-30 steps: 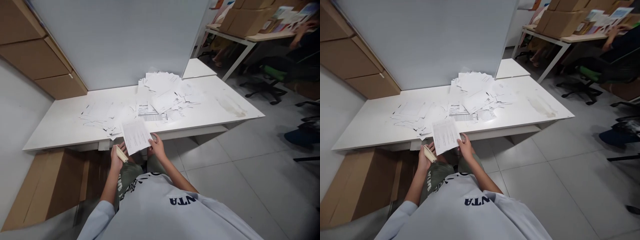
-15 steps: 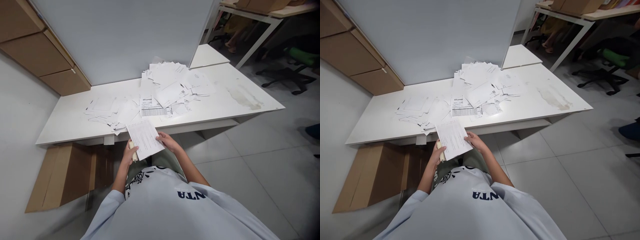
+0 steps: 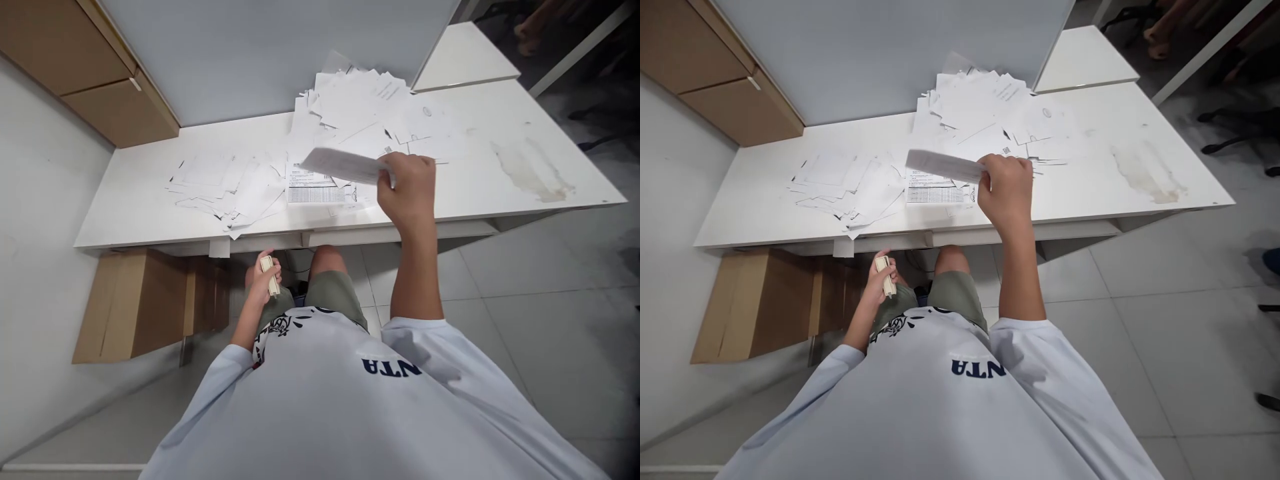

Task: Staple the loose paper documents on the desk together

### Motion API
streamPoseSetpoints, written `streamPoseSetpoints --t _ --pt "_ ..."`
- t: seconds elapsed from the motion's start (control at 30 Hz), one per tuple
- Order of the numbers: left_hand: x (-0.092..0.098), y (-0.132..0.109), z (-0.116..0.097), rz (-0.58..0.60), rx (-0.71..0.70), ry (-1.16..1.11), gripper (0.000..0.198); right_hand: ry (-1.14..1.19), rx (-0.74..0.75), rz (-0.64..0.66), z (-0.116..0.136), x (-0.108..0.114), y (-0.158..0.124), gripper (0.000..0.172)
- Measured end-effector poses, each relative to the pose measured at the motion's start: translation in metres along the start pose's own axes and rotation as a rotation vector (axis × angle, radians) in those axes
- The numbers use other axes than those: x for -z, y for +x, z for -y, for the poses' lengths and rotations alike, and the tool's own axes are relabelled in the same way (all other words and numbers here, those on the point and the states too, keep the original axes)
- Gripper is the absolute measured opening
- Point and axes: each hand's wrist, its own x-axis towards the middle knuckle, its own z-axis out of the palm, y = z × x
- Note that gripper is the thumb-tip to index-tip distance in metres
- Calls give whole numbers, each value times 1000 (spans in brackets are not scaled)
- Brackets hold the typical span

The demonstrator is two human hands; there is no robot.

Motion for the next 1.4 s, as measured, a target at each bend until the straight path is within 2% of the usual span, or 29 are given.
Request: streamPoseSetpoints --t 0.1,0.13,0.23,0.33,0.4,0.5,0.6,0.67,0.7,0.83,0.97,1.07,1.2,1.3,1.4 --pt "6 -10 29 -66 102 -117 62 -93 8 225 -13 -29 11 26" --pt "8 -15 38 -87 128 -151 62 -105 3 265 -18 -41 11 27" --pt "10 -31 59 -120 184 -180 69 -112 10 260 -29 -67 4 28" --pt "12 -44 69 -123 229 -152 71 -92 33 217 -29 -71 -5 25" --pt "14 -49 70 -76 242 -125 62 -30 31 128 -25 -64 -13 24" --pt "15 -55 66 98 292 -13 55 182 -12 -94 -15 -47 -35 20" --pt "9 -56 60 239 346 155 59 505 -241 -379 0 -32 -68 12" --pt "1 -56 54 275 307 252 63 731 -448 -475 13 -30 -91 17" --pt "-4 -56 50 287 265 287 64 841 -525 -463 21 -31 -102 19" --pt "-26 -57 30 358 50 352 51 1199 -681 -244 45 -47 -132 23" --pt "-41 -59 12 397 -60 300 48 1289 -774 -231 55 -57 -144 31" --pt "-46 -59 6 290 -66 279 50 1299 -767 -171 58 -56 -146 32" --pt "-47 -61 3 167 1 277 52 1271 -723 -91 63 -54 -145 24" --pt "-42 -63 1 132 55 316 47 1282 -671 -6 64 -55 -142 22" --pt "-28 -62 2 96 114 373 38 1294 -568 136 63 -54 -140 20"
